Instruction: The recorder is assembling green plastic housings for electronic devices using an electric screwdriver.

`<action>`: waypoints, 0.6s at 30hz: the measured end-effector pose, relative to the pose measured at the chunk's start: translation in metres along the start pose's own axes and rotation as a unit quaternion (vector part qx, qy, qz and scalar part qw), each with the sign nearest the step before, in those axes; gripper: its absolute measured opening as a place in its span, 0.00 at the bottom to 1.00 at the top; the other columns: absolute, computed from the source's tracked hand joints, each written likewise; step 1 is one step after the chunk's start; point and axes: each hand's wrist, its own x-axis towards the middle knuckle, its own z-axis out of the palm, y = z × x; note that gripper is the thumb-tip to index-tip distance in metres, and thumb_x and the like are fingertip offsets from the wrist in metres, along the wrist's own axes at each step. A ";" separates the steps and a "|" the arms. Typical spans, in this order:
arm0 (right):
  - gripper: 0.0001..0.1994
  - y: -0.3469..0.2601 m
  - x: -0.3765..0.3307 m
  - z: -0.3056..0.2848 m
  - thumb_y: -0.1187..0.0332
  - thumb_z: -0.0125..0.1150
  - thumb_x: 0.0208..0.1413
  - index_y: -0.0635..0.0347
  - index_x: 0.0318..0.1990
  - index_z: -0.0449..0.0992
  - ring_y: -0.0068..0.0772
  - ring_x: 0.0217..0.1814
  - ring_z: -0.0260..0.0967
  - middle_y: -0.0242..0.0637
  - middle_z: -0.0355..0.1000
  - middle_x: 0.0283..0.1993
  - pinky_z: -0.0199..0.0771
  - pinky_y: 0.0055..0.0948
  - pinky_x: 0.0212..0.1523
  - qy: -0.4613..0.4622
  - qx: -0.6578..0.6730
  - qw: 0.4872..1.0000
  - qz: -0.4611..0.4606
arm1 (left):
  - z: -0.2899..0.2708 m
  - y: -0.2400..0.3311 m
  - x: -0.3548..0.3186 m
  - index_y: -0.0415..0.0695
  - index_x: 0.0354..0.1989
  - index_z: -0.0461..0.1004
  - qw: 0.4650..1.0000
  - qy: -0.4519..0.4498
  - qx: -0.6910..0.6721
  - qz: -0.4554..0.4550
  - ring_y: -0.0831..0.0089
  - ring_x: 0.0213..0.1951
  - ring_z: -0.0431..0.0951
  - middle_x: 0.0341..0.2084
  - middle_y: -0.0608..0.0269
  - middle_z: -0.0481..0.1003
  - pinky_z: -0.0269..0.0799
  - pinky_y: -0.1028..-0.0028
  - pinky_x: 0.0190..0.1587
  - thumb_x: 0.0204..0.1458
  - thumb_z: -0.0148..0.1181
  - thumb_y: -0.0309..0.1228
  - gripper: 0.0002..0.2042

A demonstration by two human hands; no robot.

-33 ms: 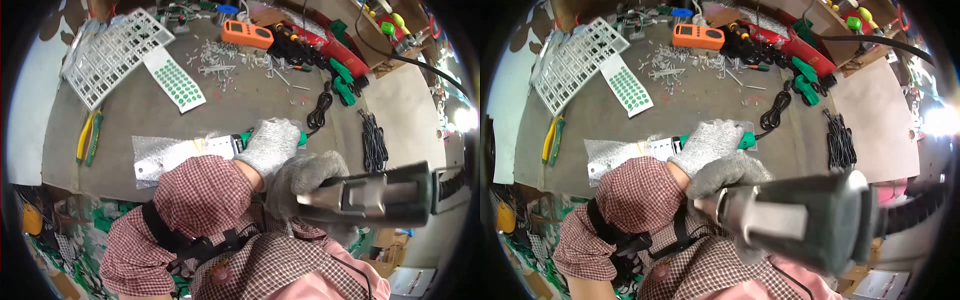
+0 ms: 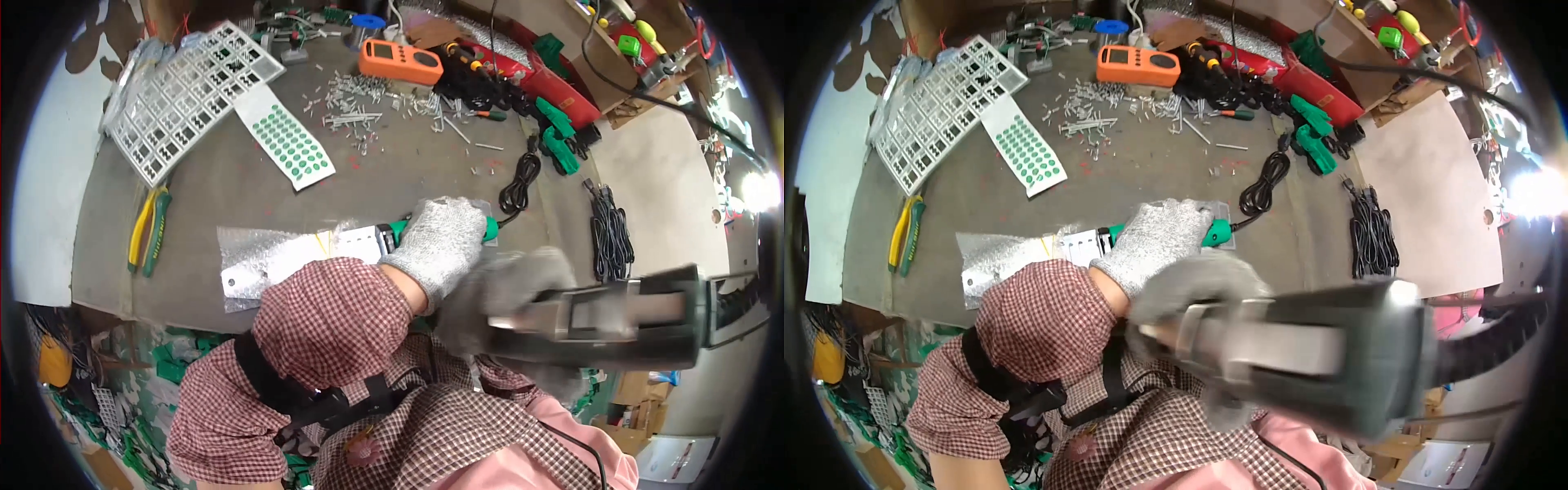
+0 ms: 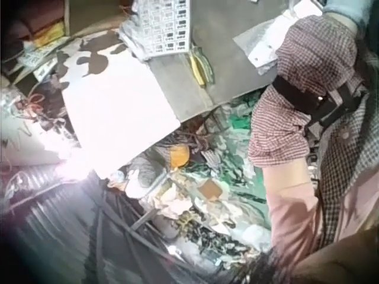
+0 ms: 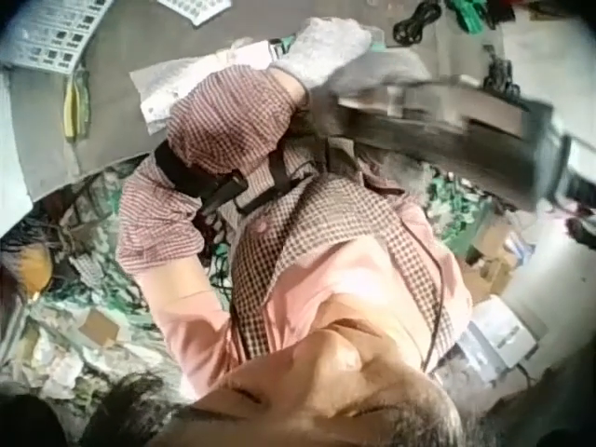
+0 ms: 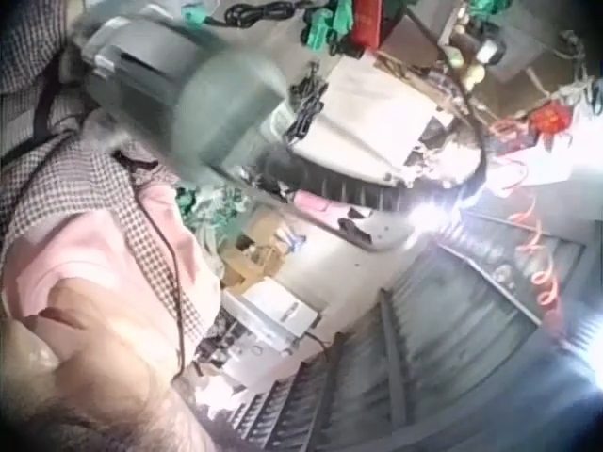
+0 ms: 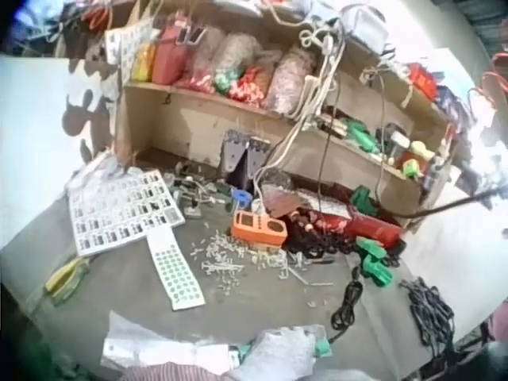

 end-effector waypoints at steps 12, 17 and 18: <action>0.12 0.002 0.015 -0.054 0.66 0.69 0.59 0.67 0.33 0.76 0.44 0.25 0.76 0.43 0.76 0.28 0.78 0.38 0.25 -0.259 0.004 0.965 0.045 | 0.001 0.000 -0.008 0.39 0.44 0.76 0.999 -0.011 0.043 -0.011 0.51 0.43 0.82 0.39 0.46 0.79 0.78 0.55 0.43 0.55 0.59 0.38 0.15; 0.21 -0.007 -0.012 -0.060 0.57 0.72 0.56 0.68 0.43 0.75 0.46 0.31 0.76 0.46 0.77 0.36 0.78 0.42 0.29 -0.172 -0.031 0.983 -0.065 | -0.009 0.020 -0.005 0.34 0.46 0.73 0.996 0.041 0.070 0.039 0.54 0.38 0.83 0.34 0.45 0.79 0.79 0.57 0.38 0.56 0.58 0.37 0.17; 0.22 -0.004 -0.009 -0.060 0.56 0.71 0.56 0.68 0.44 0.74 0.45 0.30 0.75 0.46 0.77 0.36 0.78 0.41 0.28 -0.139 -0.039 0.986 -0.079 | -0.009 0.017 -0.005 0.34 0.46 0.73 0.996 0.038 0.070 0.036 0.54 0.38 0.83 0.34 0.45 0.79 0.79 0.57 0.38 0.56 0.58 0.37 0.17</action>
